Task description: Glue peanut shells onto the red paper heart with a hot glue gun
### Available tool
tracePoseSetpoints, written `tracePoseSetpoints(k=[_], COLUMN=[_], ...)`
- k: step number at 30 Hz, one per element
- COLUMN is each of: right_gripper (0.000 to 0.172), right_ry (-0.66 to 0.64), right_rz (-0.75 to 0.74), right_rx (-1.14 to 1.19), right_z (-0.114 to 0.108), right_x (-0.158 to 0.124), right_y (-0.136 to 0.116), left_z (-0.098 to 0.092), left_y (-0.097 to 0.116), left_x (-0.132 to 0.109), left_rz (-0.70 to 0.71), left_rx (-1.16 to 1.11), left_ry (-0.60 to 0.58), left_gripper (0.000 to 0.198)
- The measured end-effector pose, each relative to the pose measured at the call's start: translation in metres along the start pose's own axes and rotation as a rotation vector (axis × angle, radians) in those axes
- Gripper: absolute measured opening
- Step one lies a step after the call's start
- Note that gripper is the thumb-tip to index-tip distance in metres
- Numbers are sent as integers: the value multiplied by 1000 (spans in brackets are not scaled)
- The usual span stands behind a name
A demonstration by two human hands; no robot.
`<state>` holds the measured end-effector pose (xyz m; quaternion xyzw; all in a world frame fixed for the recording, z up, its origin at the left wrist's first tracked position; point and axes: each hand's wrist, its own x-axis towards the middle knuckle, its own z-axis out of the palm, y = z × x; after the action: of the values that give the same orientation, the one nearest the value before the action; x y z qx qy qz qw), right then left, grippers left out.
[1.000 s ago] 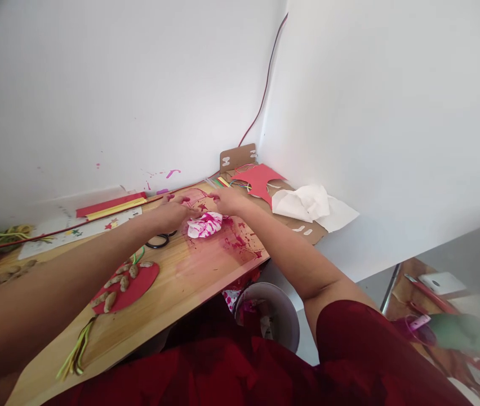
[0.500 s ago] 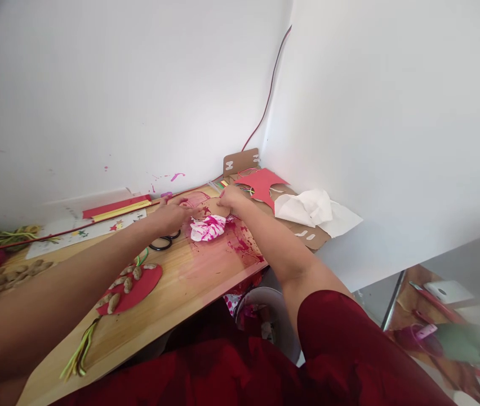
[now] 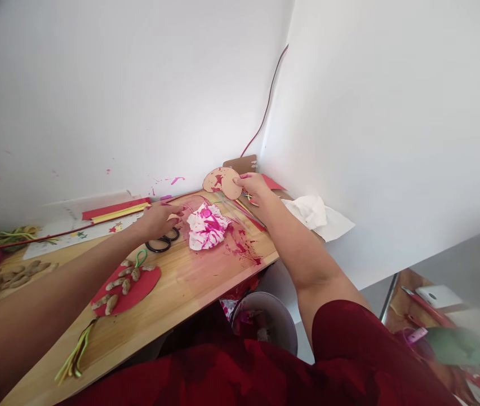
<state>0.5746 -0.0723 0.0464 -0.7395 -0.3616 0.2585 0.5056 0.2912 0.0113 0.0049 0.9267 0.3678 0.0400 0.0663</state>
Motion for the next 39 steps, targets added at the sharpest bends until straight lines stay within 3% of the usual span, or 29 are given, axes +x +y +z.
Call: tracePoseSetpoints(k=[4, 9, 16, 21, 29, 39], right_gripper=[15, 17, 24, 28, 28, 37], right_ry=[-108, -183, -163, -105, -58, 0], right_rz=[59, 148, 233, 199, 200, 174], right_rx=[212, 328, 385, 440, 514, 535], right_z=[-1, 20, 46, 48, 32, 16], right_x=[-11, -33, -58, -59, -68, -74], right_y=[3, 20, 19, 13, 20, 33], left_z=[0, 4, 5, 12, 22, 31], left_y=[-1, 0, 4, 10, 40, 79], left_x=[3, 1, -20, -22, -10, -21], left_rz=[-16, -42, -82, -71, -91, 130], left_rx=[-63, -105, -128, -239, -237, -27], left_ry=[22, -21, -100, -145, -9, 199], left_gripper=[43, 32, 25, 19, 35, 35])
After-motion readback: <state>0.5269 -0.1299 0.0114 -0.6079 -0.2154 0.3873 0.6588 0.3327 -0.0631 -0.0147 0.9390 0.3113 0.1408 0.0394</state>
